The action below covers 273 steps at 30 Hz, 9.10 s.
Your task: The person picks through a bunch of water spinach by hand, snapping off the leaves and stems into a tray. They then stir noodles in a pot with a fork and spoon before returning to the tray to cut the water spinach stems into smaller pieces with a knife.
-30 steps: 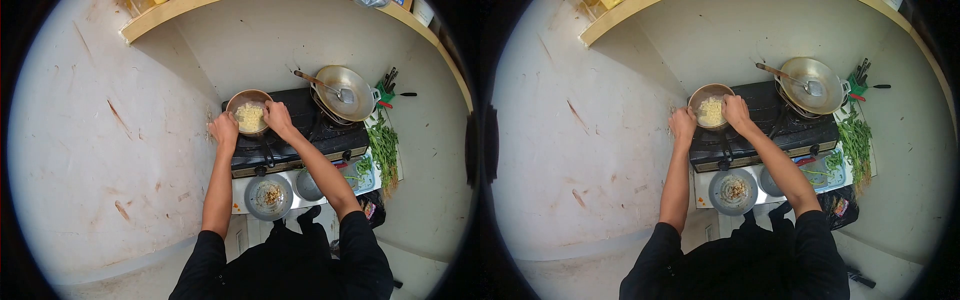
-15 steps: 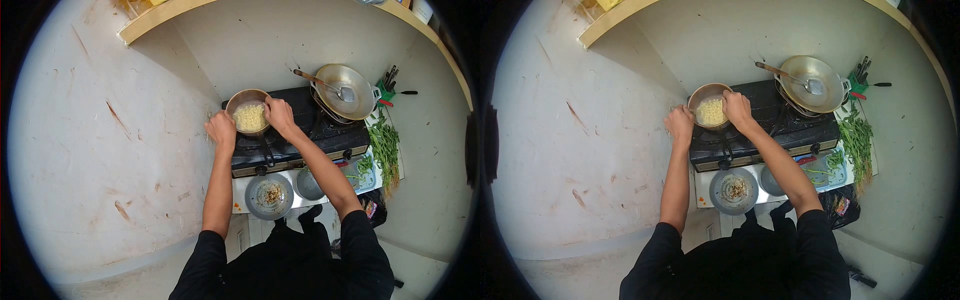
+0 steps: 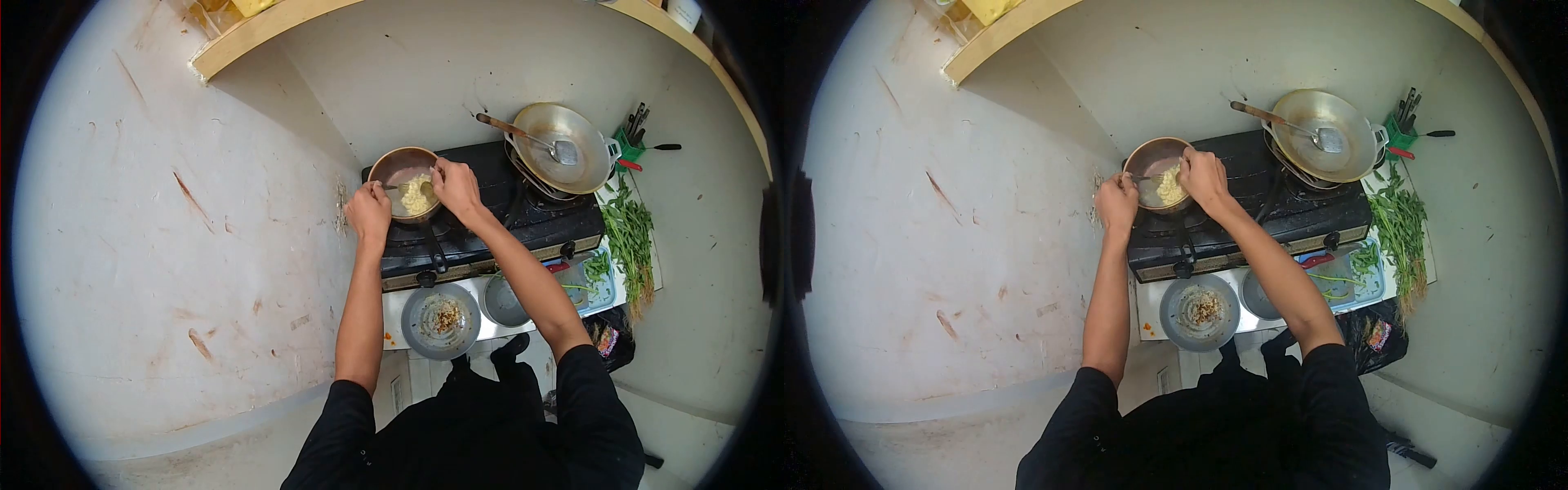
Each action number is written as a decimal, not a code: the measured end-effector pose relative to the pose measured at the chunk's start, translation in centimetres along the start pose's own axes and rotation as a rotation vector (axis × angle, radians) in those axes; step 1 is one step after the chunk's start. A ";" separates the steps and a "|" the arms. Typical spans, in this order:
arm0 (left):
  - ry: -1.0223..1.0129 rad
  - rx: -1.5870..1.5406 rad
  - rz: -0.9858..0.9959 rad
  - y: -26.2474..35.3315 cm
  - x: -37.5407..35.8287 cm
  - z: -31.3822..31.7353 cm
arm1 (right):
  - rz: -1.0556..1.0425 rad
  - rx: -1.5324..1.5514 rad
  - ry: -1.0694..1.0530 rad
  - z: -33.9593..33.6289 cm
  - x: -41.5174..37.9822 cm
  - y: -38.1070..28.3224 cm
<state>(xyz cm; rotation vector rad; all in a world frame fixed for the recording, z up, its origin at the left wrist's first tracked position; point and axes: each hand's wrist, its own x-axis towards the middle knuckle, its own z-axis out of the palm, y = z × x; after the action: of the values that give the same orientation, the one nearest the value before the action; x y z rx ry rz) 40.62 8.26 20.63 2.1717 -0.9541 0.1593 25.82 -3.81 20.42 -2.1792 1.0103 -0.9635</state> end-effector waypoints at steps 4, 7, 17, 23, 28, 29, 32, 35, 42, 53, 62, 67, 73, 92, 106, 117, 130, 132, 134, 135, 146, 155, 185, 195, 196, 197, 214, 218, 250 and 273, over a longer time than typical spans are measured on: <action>-0.021 -0.030 0.011 0.4 -0.1 0.0 | -0.053 -0.059 0.022 -0.2 -0.2 -0.5; -0.064 0.210 0.043 0.6 -0.8 0.2 | -0.089 -0.106 -0.019 0.3 -0.7 -0.2; -0.052 0.251 0.048 0.5 -1.3 -1.1 | -0.092 -0.131 -0.042 0.0 -1.1 -0.3; -0.005 -0.014 0.018 -0.2 -1.4 0.1 | -0.050 -0.065 -0.027 -0.4 -1.1 -0.6; -0.022 0.206 0.071 0.1 -1.5 0.3 | -0.086 -0.144 -0.048 -0.2 -1.2 -0.5; -0.022 0.204 0.076 0.2 -1.3 0.1 | -0.096 -0.132 -0.023 -0.2 -1.2 -0.4; 0.019 0.154 0.064 0.0 -1.2 -0.2 | -0.080 -0.092 -0.012 -0.7 -1.2 -0.6; -0.075 0.126 0.124 -0.8 -1.3 0.6 | -0.068 -0.084 -0.052 -0.3 -1.5 -0.8; -0.013 0.201 0.061 -0.4 -1.2 -0.4 | -0.092 -0.114 -0.040 -0.1 -1.3 -0.1; -0.065 -0.095 0.007 -2.5 -0.8 0.6 | -0.123 -0.149 -0.017 -0.3 -1.0 -1.5; 0.066 0.127 0.069 -1.3 -0.7 -1.2 | -0.128 -0.220 -0.020 0.5 -0.9 0.0; 0.024 0.152 0.051 -1.6 -1.2 -0.3 | -0.102 -0.210 -0.046 1.0 -1.1 -0.4; 0.061 -0.017 0.053 -2.0 -1.3 -1.3 | -0.143 -0.137 0.067 -0.4 -1.3 -1.3; 0.106 -0.869 -0.348 -1.3 -13.0 -7.5 | 0.055 0.381 0.410 -9.5 -14.1 -3.0; -0.229 -1.436 -0.750 -8.2 -27.6 -10.6 | 0.293 0.416 0.298 -8.5 -30.4 1.3; -0.507 -1.198 -1.029 -13.4 -37.1 -5.8 | 0.524 0.684 0.112 -2.5 -37.9 4.6; -0.491 -1.146 -1.264 -13.8 -39.9 -2.6 | 0.739 0.900 0.044 0.1 -40.7 5.4; -0.503 -1.136 -1.268 -13.9 -40.0 -2.4 | 0.724 0.902 0.077 0.4 -40.4 6.0; -0.498 -1.137 -1.272 -13.8 -40.1 -2.2 | 0.710 0.900 0.113 0.6 -40.4 6.8; -0.499 -1.135 -1.273 -13.7 -40.2 -2.1 | 0.716 0.894 0.111 0.7 -40.3 7.1; -0.441 -1.108 -1.237 -13.5 -41.1 -1.1 | 0.770 0.825 0.124 2.1 -42.3 8.7; -0.294 -1.046 -1.251 -15.1 -42.6 0.6 | 0.941 0.827 0.181 3.5 -44.6 10.3; 0.116 -0.277 -0.474 -8.1 -36.8 -3.0 | 0.988 0.146 0.375 -2.7 -48.4 14.9; -0.374 -0.643 -0.289 3.5 -35.9 3.7 | 0.779 0.043 0.572 -14.3 -41.1 21.4; -0.372 -0.641 -0.293 4.6 -36.2 4.7 | 0.678 -0.007 0.478 -15.1 -40.6 22.9; -0.525 -0.619 -0.272 5.8 -36.4 5.7 | 0.573 -0.054 0.384 -15.9 -40.2 24.3; -0.652 0.046 0.193 18.9 -39.4 21.4 | 0.044 -0.060 -0.278 -25.2 -34.0 33.8; -0.628 0.030 0.217 20.0 -38.9 19.8 | 0.019 0.082 -0.255 -27.3 -32.7 34.7; -0.156 0.502 -0.054 13.9 -31.1 11.7 | -0.056 0.061 -0.355 -18.6 -31.7 30.7; -0.670 0.190 0.576 18.4 -41.0 21.9 | -0.060 -0.023 -0.438 -25.2 -33.4 35.8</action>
<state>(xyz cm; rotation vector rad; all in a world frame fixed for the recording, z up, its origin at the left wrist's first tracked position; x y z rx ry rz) -4.96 9.18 0.05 2.0846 -2.0038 -0.2351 -24.17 -1.66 -2.58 -2.3098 0.7517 -0.4637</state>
